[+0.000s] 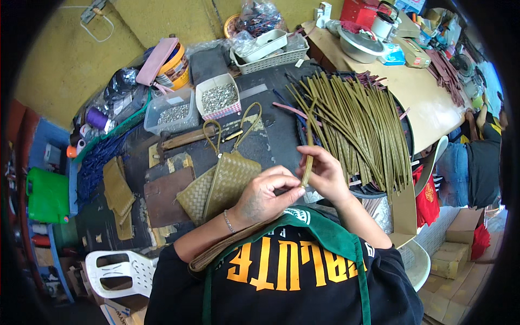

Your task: The person attaches metal clips to the ends of woven straps by hand and with a hammer, then fastens the strap loops to woven pouches.

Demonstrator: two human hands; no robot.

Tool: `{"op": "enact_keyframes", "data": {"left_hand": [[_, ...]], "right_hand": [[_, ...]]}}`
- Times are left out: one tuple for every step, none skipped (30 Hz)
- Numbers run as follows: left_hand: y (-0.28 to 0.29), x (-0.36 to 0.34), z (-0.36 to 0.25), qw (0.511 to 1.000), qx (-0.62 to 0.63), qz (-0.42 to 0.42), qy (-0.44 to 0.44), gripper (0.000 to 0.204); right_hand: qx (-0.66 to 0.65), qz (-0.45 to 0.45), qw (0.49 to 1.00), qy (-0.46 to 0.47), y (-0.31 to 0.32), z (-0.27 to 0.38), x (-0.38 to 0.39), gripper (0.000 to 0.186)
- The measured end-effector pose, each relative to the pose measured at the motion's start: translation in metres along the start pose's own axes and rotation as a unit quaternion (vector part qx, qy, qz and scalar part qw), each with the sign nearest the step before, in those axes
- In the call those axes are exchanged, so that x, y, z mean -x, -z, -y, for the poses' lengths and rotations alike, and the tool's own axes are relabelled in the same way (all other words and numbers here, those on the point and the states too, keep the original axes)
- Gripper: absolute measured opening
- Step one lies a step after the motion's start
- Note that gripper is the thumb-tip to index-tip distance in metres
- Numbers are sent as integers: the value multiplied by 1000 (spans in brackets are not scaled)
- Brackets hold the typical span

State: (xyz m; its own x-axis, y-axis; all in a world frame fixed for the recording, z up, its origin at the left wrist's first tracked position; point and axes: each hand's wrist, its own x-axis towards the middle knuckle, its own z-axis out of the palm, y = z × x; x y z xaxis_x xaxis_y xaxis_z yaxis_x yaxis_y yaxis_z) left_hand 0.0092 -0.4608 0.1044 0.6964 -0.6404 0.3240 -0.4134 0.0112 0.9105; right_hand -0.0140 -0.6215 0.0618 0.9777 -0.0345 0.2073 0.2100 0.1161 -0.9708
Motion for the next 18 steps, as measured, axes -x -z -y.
{"op": "enact_keyframes", "data": {"left_hand": [[-1,-1,-2,999,-12,22,-48,8],[1,-2,-6,998,5,46,-48,7],[1,-4,-8,995,13,58,-85,8],[2,-5,-12,993,24,65,-90,8],[4,-6,-17,993,32,69,-94,9],[8,-5,-22,993,36,77,-85,11],[12,-3,-25,991,48,86,-86,11],[14,-2,-29,990,69,91,-83,9],[16,0,-34,989,88,91,-79,7],[17,0,-35,988,89,96,-83,7],[19,2,-36,987,97,95,-84,8],[20,3,-36,986,107,94,-85,8],[19,4,-35,986,108,93,-84,8],[19,5,-35,985,109,97,-88,9],[19,5,-33,985,109,100,-91,9],[20,4,-34,986,111,95,-86,9],[20,3,-37,987,56,97,-114,10],[22,2,-38,986,0,97,-138,11]], "right_hand": [[129,-35,990,56,-1,-3,-9,31],[223,-58,969,91,4,-6,-20,26],[318,-88,936,124,11,-9,-29,22],[338,-120,920,160,18,-18,-38,19],[363,-131,909,155,24,-19,-46,21],[415,-130,889,141,32,-20,-53,21],[465,-130,867,125,41,-22,-60,22],[485,-140,858,99,50,-23,-65,22],[521,-129,839,96,58,-19,-69,22],[520,-131,836,116,68,-25,-72,22],[517,-128,835,136,69,-23,-76,22],[477,-131,864,95,70,-21,-76,20],[475,-117,871,55,75,-16,-76,19],[279,-144,950,-3,69,-13,-75,17],[69,-165,982,-65,63,-10,-75,16],[-114,-143,982,-50,61,-3,-70,11],[-185,-129,973,-43,56,7,-63,12],[-224,-137,964,-52,44,19,-56,13]]}}
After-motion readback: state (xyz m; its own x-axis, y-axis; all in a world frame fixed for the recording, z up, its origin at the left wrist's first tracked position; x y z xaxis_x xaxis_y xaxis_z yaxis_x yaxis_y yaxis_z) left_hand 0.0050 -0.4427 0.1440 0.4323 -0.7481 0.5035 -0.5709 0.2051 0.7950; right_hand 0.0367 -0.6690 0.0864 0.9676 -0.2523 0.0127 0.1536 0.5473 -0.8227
